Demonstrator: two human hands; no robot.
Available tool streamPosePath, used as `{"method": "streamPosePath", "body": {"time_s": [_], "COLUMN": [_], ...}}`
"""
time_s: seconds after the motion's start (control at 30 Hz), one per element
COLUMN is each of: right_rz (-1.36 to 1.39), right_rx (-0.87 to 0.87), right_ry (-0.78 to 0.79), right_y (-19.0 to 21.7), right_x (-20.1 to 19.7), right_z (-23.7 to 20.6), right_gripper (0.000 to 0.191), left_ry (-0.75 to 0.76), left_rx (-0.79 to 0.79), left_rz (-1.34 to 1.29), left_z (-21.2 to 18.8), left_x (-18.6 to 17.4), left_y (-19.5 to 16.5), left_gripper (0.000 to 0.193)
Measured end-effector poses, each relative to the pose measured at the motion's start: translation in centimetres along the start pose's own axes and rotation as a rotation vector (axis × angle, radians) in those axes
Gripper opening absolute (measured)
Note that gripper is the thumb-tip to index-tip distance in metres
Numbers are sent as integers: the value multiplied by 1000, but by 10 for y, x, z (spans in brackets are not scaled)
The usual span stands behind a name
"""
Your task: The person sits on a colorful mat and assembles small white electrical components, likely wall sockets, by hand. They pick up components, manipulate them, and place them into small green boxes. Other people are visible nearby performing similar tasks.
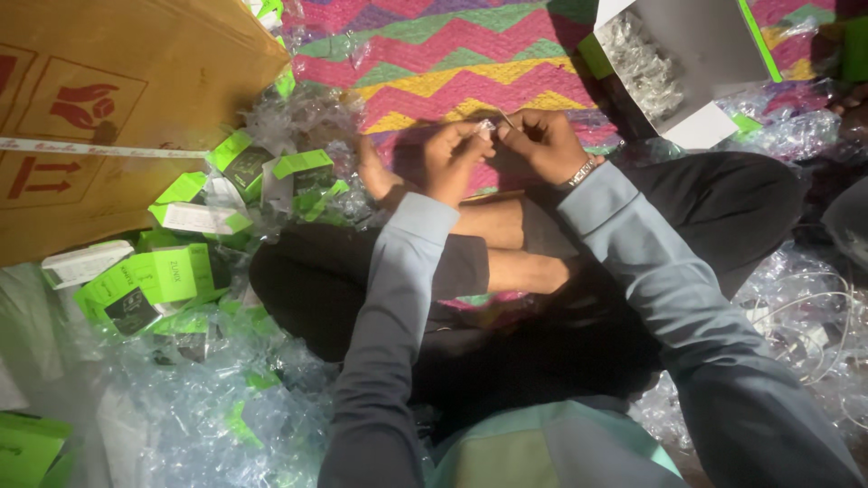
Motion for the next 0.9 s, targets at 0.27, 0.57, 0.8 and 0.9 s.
{"method": "streamPosePath", "body": {"time_s": [0.27,0.57,0.8,0.9], "right_rz": [-190,-21,43,149], "right_rx": [-112,-85,-145,-44], "right_ry": [-52,8,131,217], "right_y": [20,14,-9,-20], "right_x": [8,8,4,12], "right_z": [-13,-9,9,10], "right_gripper": [26,21,5,6], "left_ry": [-41,17,96,91], "left_rx": [-43,-54,36,-105], "left_rz": [-31,-5,60,-82], "left_z": [5,1,4,2], "left_x": [-4,-11,-9,-5], "left_y": [3,9,3,9], "left_gripper": [17,23,19,17]}}
Point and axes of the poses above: each hand's wrist, its own z-axis towards the middle knuckle, its own x-axis out of the palm, y = z × x, the point moved 6 cm from there along z, towards the middle knuckle, and after that the axes turned 15 degrees about x, right-handed, at the moved point
